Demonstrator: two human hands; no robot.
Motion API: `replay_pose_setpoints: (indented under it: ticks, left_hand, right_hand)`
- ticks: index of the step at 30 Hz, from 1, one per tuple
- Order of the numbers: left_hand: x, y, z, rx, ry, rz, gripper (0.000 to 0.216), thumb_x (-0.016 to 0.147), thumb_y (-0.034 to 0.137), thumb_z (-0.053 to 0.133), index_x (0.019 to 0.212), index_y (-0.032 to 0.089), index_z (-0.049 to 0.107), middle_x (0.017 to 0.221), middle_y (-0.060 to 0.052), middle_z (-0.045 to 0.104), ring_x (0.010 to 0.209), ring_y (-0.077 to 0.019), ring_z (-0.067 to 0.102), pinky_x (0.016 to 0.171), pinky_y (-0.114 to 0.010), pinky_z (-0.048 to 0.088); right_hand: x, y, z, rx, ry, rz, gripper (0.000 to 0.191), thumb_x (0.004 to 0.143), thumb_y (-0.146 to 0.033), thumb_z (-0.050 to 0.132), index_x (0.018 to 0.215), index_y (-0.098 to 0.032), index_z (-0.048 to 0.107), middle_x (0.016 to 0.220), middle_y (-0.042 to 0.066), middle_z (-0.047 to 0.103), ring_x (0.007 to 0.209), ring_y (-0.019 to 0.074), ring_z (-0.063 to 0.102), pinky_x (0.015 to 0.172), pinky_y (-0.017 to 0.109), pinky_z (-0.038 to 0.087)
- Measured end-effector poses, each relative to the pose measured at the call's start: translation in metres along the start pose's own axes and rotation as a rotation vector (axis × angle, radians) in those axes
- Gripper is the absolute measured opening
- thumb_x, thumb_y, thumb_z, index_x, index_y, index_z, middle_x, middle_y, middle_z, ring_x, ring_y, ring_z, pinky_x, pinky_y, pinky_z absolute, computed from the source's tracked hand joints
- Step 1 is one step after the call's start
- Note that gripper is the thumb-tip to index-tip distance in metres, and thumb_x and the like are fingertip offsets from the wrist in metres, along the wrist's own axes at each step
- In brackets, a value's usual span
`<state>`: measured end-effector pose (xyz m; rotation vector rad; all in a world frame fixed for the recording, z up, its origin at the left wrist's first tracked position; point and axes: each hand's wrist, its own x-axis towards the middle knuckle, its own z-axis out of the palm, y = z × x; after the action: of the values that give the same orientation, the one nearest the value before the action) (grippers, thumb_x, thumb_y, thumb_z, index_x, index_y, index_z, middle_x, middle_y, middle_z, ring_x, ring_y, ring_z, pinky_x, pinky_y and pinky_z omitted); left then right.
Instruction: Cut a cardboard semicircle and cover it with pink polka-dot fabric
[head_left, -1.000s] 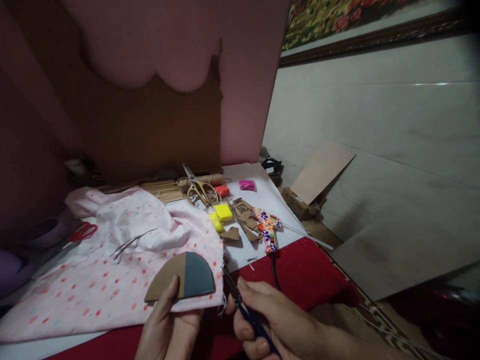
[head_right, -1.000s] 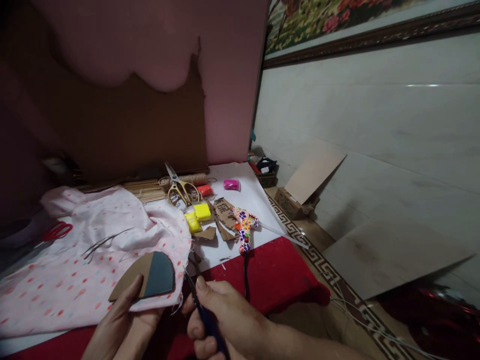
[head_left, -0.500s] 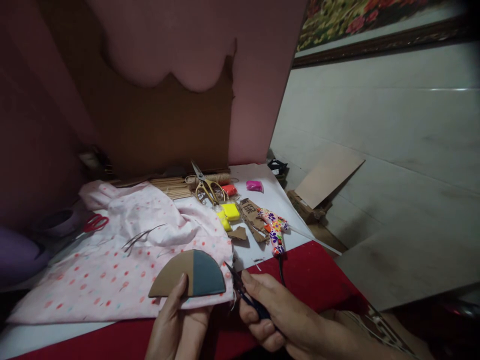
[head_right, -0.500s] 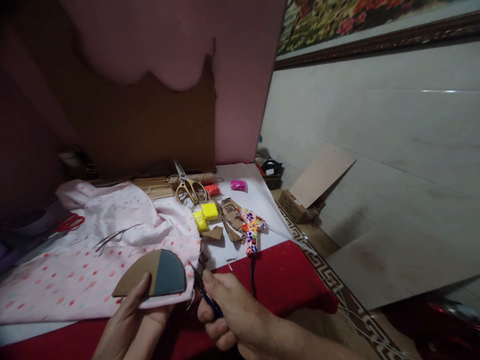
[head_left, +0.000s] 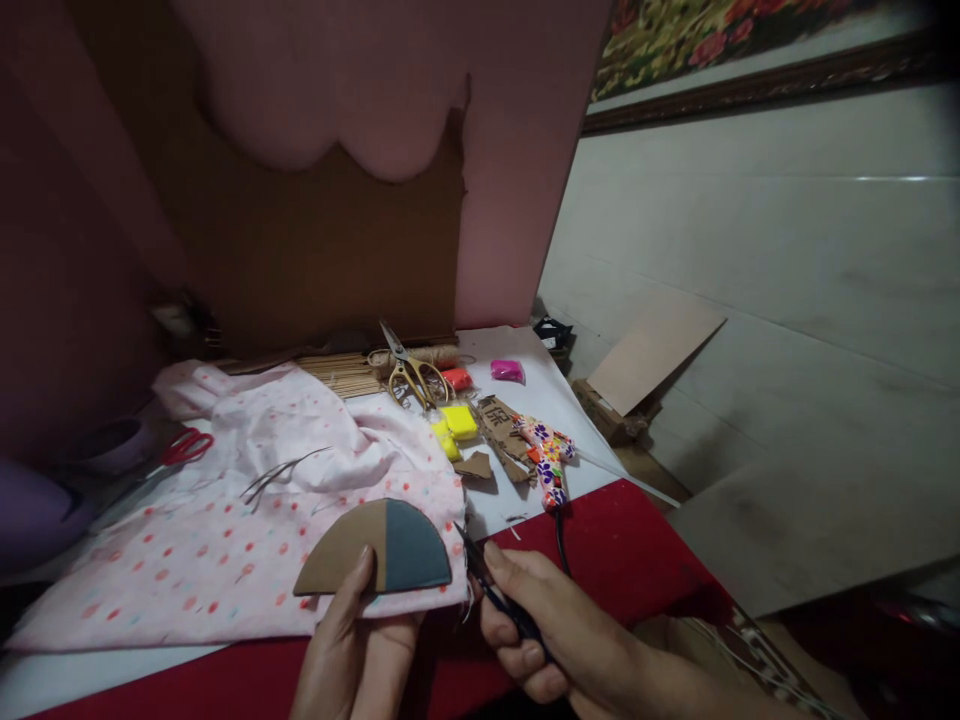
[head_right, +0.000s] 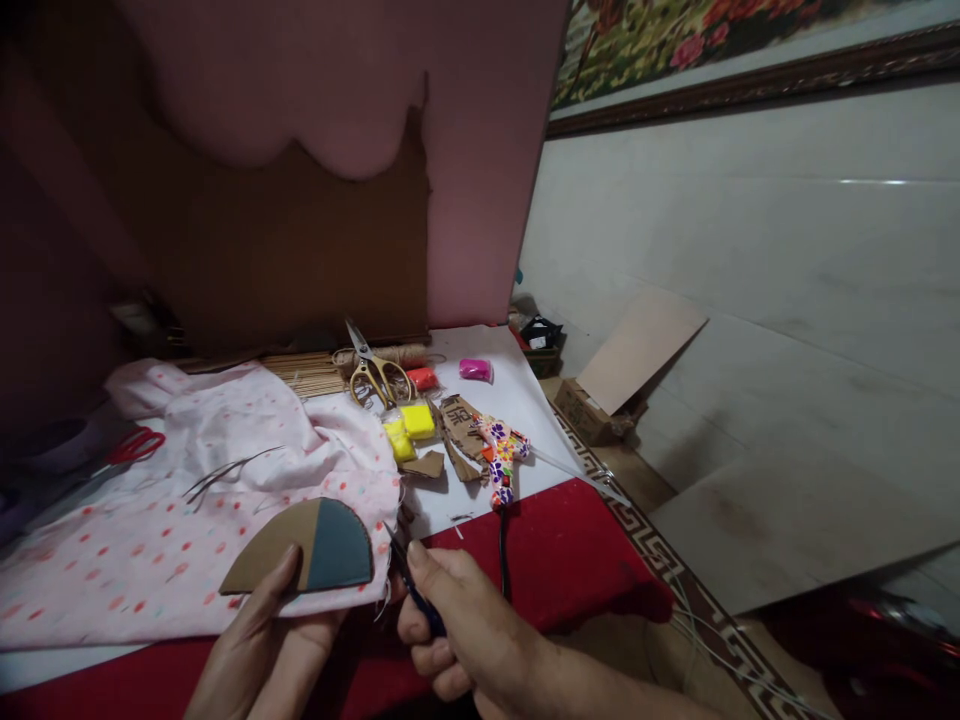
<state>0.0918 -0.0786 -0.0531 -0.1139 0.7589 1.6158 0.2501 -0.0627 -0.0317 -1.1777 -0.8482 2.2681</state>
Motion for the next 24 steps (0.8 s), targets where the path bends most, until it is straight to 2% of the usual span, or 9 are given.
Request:
replay_pose_setpoints:
  ticks: [3, 6, 11, 15, 20, 24]
  left_hand:
    - [0.003, -0.003, -0.006, 0.037, -0.039, -0.004, 0.041, 0.086, 0.010, 0.045, 0.127, 0.011, 0.050, 0.107, -0.018, 0.069, 0.086, -0.0252, 0.069, 0.079, -0.041, 0.056]
    - [0.004, -0.004, -0.011, 0.061, -0.056, -0.016, 0.041, 0.087, 0.010, 0.045, 0.127, 0.014, 0.050, 0.112, -0.017, 0.067, 0.088, -0.0238, 0.068, 0.083, -0.042, 0.054]
    - [0.001, -0.003, -0.006, 0.017, -0.014, -0.005, 0.046, 0.085, 0.008, 0.047, 0.130, 0.017, 0.048, 0.109, -0.013, 0.069, 0.091, -0.0235, 0.067, 0.084, -0.040, 0.053]
    - [0.002, -0.001, -0.003, -0.016, -0.029, -0.015, 0.045, 0.085, 0.008, 0.047, 0.129, 0.020, 0.049, 0.106, -0.011, 0.070, 0.092, -0.0242, 0.067, 0.084, -0.040, 0.054]
    - [0.001, 0.003, -0.001, 0.014, 0.011, 0.042, 0.045, 0.084, 0.003, 0.044, 0.127, 0.016, 0.050, 0.096, -0.012, 0.073, 0.083, -0.0220, 0.070, 0.074, -0.036, 0.058]
    - [-0.002, 0.004, -0.001, 0.061, 0.034, 0.048, 0.043, 0.085, 0.006, 0.046, 0.126, 0.015, 0.051, 0.101, -0.014, 0.072, 0.088, -0.0249, 0.068, 0.073, -0.037, 0.058]
  right_hand:
    - [0.000, -0.001, 0.001, 0.013, -0.017, 0.006, 0.034, 0.086, -0.053, 0.046, 0.081, -0.020, 0.040, 0.063, -0.007, 0.039, 0.040, -0.0010, 0.022, 0.036, 0.012, 0.007]
    - [0.001, -0.001, 0.001, 0.039, -0.040, 0.003, 0.033, 0.086, -0.052, 0.047, 0.082, -0.020, 0.040, 0.064, -0.007, 0.038, 0.040, -0.0012, 0.023, 0.036, 0.012, 0.006]
    - [0.002, 0.000, 0.002, -0.002, 0.019, -0.018, 0.036, 0.085, -0.055, 0.046, 0.084, -0.019, 0.043, 0.060, -0.009, 0.034, 0.040, -0.0011, 0.019, 0.036, 0.011, 0.005]
    - [0.000, 0.000, 0.001, -0.025, 0.046, -0.035, 0.038, 0.083, -0.056, 0.049, 0.085, -0.018, 0.047, 0.057, -0.009, 0.035, 0.039, -0.0009, 0.018, 0.036, 0.012, 0.005]
    - [-0.009, -0.003, -0.001, 0.059, 0.048, 0.063, 0.033, 0.088, -0.050, 0.044, 0.087, -0.017, 0.049, 0.057, -0.007, 0.041, 0.038, -0.0004, 0.026, 0.035, 0.013, 0.008]
    - [-0.014, -0.007, 0.000, 0.091, 0.026, 0.121, 0.030, 0.093, -0.044, 0.036, 0.087, -0.017, 0.049, 0.057, -0.007, 0.040, 0.039, -0.0003, 0.027, 0.036, 0.012, 0.011]
